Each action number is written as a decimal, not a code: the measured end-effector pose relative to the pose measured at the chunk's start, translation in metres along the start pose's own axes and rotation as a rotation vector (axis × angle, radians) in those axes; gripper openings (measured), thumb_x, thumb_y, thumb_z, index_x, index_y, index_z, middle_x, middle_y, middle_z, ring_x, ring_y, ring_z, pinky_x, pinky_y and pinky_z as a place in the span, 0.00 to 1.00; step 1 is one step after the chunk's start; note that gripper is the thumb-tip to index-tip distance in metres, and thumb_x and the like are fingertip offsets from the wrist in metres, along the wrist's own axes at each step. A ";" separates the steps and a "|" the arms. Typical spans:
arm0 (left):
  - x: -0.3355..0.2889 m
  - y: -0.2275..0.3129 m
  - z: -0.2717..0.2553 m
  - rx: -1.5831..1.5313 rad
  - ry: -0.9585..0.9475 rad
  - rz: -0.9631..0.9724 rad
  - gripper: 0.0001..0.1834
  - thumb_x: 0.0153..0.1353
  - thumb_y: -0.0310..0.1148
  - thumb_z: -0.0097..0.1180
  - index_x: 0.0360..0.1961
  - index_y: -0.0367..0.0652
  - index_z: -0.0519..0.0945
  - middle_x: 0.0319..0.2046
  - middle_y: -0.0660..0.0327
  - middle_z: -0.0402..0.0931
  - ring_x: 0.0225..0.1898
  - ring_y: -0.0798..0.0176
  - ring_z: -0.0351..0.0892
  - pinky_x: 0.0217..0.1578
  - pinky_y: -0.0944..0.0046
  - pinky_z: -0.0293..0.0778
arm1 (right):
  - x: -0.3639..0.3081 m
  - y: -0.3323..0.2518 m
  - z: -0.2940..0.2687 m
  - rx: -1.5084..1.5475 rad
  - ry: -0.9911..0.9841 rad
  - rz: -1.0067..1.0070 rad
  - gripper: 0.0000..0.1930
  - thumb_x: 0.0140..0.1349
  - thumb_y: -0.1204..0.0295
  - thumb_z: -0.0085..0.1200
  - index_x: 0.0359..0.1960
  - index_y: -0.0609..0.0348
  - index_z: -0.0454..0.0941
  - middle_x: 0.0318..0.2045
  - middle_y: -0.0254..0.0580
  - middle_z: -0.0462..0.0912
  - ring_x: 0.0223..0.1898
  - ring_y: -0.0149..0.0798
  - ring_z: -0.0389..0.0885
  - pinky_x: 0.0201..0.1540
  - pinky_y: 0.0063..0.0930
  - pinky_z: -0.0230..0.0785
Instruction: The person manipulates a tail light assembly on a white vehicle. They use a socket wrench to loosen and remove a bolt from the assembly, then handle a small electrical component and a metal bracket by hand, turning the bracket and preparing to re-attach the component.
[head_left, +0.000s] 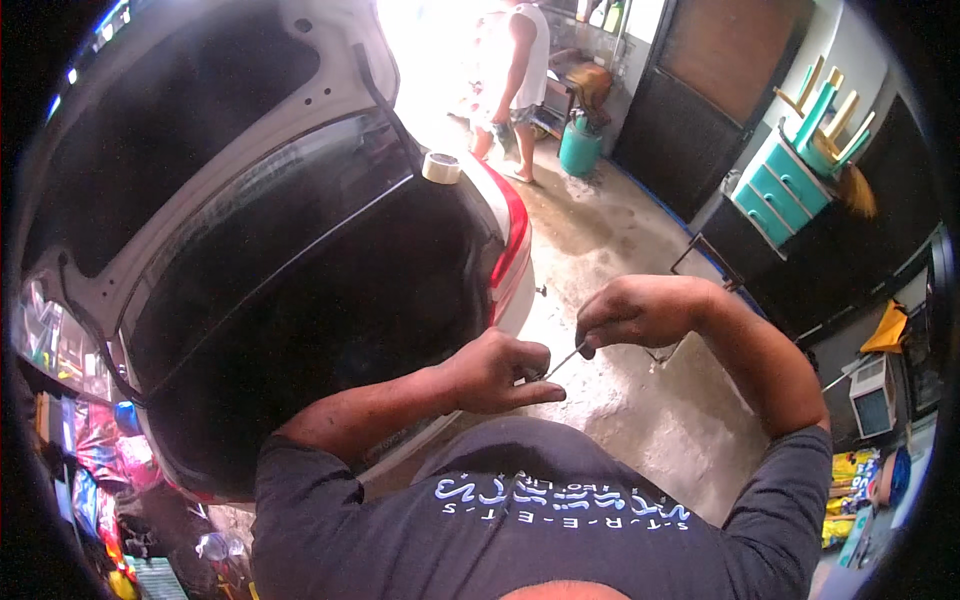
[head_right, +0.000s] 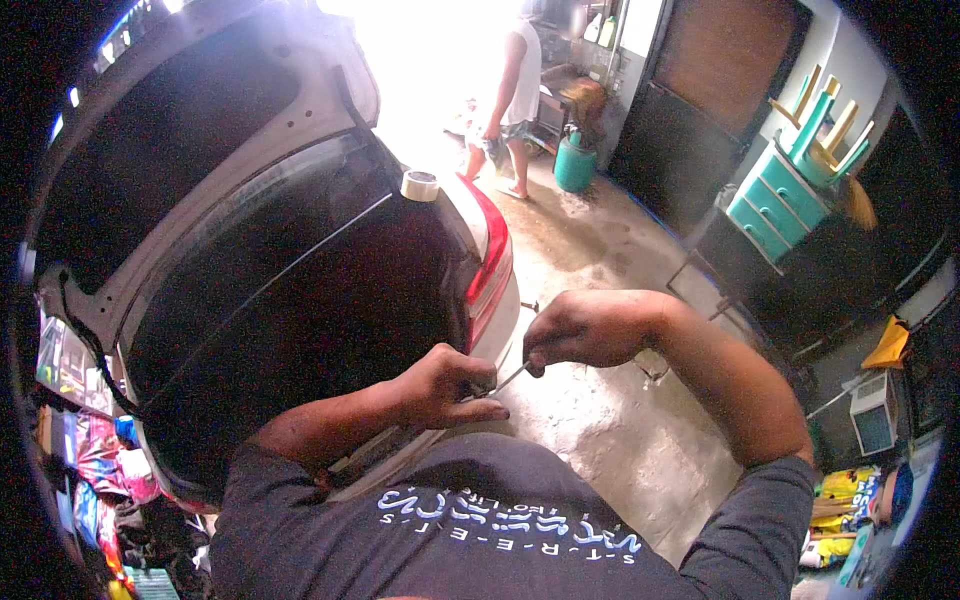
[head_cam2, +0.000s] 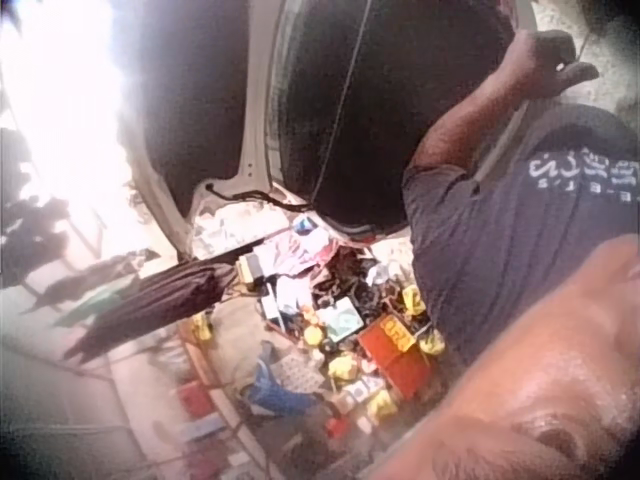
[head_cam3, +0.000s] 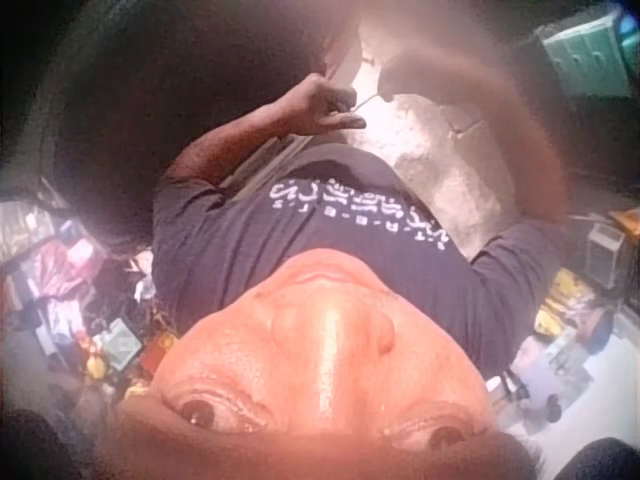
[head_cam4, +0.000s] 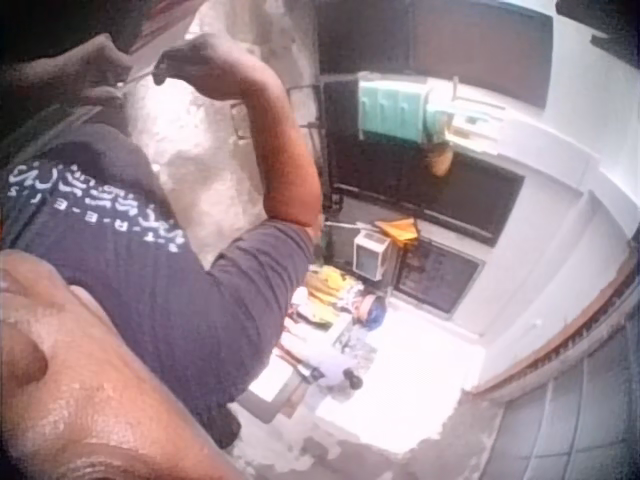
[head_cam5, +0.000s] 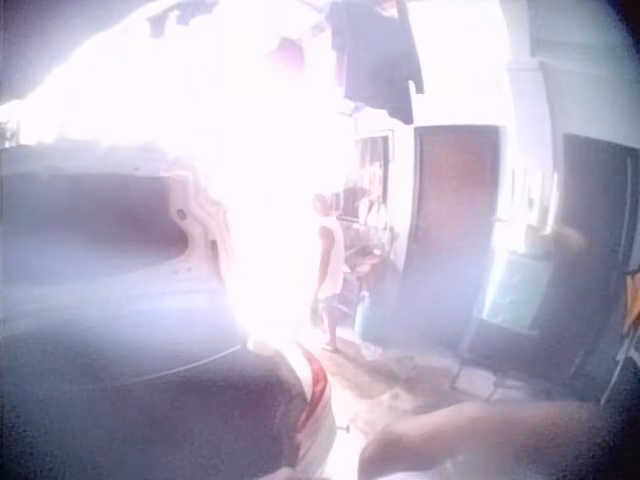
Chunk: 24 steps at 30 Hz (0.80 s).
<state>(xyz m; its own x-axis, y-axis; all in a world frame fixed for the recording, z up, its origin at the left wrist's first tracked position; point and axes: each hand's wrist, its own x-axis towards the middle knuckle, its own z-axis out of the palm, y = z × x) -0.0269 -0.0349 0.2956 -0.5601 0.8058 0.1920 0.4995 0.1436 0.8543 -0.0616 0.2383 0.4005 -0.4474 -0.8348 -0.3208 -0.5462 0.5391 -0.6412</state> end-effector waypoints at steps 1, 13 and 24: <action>-0.001 0.007 0.000 -0.086 0.046 0.015 0.18 0.70 0.39 0.65 0.30 0.34 0.80 0.21 0.59 0.72 0.28 0.73 0.68 0.31 0.61 0.71 | -0.001 0.016 0.006 0.250 0.000 -0.015 0.13 0.74 0.64 0.56 0.44 0.61 0.86 0.37 0.41 0.88 0.40 0.39 0.84 0.48 0.39 0.75; 0.099 -0.057 -0.031 -0.197 1.106 -0.031 0.25 0.77 0.49 0.58 0.24 0.45 0.80 0.18 0.69 0.70 0.22 0.78 0.66 0.23 0.62 0.64 | 0.133 0.012 0.125 1.078 1.047 -0.083 0.22 0.83 0.55 0.40 0.32 0.55 0.72 0.25 0.31 0.71 0.27 0.29 0.64 0.33 0.27 0.61; 0.087 -0.121 -0.019 1.084 0.485 0.009 0.09 0.74 0.40 0.53 0.37 0.50 0.79 0.25 0.60 0.78 0.24 0.54 0.87 0.23 0.53 0.82 | 0.078 0.034 0.091 0.168 0.999 0.451 0.17 0.63 0.74 0.48 0.50 0.69 0.81 0.46 0.69 0.85 0.51 0.62 0.85 0.61 0.47 0.74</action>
<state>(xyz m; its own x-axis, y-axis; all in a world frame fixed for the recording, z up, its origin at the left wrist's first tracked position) -0.1489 0.0073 0.2181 -0.6287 0.5411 0.5584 0.6730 0.7385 0.0421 -0.0504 0.1810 0.2900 -0.9922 -0.0593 0.1093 -0.1200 0.6862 -0.7175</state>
